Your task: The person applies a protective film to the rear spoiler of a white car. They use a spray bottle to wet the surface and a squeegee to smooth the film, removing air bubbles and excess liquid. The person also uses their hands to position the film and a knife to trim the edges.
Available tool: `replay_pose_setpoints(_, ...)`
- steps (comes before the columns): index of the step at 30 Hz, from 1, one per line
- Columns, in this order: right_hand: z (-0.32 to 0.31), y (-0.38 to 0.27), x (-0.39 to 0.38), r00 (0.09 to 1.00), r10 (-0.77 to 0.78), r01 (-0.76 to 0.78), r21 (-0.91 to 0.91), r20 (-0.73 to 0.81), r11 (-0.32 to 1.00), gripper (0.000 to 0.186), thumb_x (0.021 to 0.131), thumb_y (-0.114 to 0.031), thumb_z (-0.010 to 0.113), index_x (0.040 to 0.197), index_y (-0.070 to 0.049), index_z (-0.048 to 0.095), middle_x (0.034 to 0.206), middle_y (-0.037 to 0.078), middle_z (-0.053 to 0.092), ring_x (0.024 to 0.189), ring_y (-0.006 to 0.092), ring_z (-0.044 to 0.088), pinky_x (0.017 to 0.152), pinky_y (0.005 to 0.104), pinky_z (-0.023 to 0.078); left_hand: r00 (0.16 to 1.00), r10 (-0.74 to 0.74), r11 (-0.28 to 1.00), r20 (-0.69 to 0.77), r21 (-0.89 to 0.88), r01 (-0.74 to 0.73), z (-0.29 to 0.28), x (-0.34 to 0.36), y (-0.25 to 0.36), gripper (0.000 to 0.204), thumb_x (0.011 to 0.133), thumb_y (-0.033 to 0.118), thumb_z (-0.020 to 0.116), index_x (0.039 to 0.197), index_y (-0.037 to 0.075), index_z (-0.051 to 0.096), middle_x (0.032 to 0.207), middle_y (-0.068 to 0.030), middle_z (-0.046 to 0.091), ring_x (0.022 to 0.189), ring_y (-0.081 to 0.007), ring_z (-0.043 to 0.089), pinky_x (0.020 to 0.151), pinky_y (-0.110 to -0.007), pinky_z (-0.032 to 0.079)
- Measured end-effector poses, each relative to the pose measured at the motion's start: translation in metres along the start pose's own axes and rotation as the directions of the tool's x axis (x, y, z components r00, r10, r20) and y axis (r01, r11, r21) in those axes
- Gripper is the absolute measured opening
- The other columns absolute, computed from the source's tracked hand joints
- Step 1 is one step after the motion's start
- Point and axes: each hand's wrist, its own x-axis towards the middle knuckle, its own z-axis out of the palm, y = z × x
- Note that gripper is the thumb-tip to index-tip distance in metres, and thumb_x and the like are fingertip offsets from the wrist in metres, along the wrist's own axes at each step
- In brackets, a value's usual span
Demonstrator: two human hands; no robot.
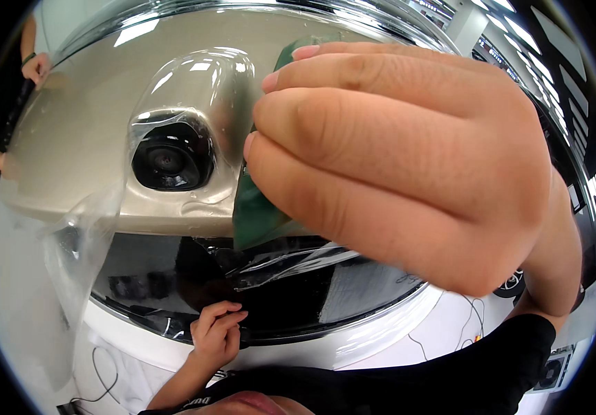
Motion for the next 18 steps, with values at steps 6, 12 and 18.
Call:
replay_pose_setpoints(6,0.0,-0.018,0.0,0.996,0.093,-0.091,-0.136,0.008,0.987,0.031,0.076,-0.011,0.07,0.103,0.005,0.069,0.101,0.018,0.071,0.096,0.0326,0.074,0.084,0.0431,0.064,0.995,-0.098,0.987,-0.001,-0.13,0.097,0.017,-0.029,-0.02,0.033,0.07,-0.014,0.063,0.096,0.003,0.071,0.107,-0.0128,0.066,0.072,-0.0188,0.068,0.057,-0.026,0.053)
replay_pose_setpoints(12,-0.004,-0.01,-0.009,0.994,0.108,-0.104,-0.118,0.027,0.987,0.031,0.08,-0.01,0.069,0.106,0.006,0.068,0.101,0.02,0.071,0.095,0.0331,0.073,0.083,0.0397,0.063,1.0,0.012,0.996,-0.008,-0.084,-0.012,0.012,-0.011,-0.011,0.033,0.07,-0.015,0.062,0.096,0.003,0.071,0.107,-0.0133,0.066,0.07,-0.0184,0.067,0.056,-0.026,0.053)
replay_pose_setpoints(18,-0.007,0.017,-0.042,1.0,0.01,-0.01,0.069,0.005,0.998,0.031,0.081,-0.012,0.072,0.109,0.001,0.069,0.107,0.017,0.072,0.103,0.0329,0.072,0.091,0.043,0.06,1.0,0.006,0.993,-0.027,-0.119,-0.009,0.01,-0.014,-0.016,0.033,0.071,-0.017,0.061,0.096,0.002,0.07,0.106,-0.0139,0.066,0.067,-0.0171,0.065,0.055,-0.026,0.052)
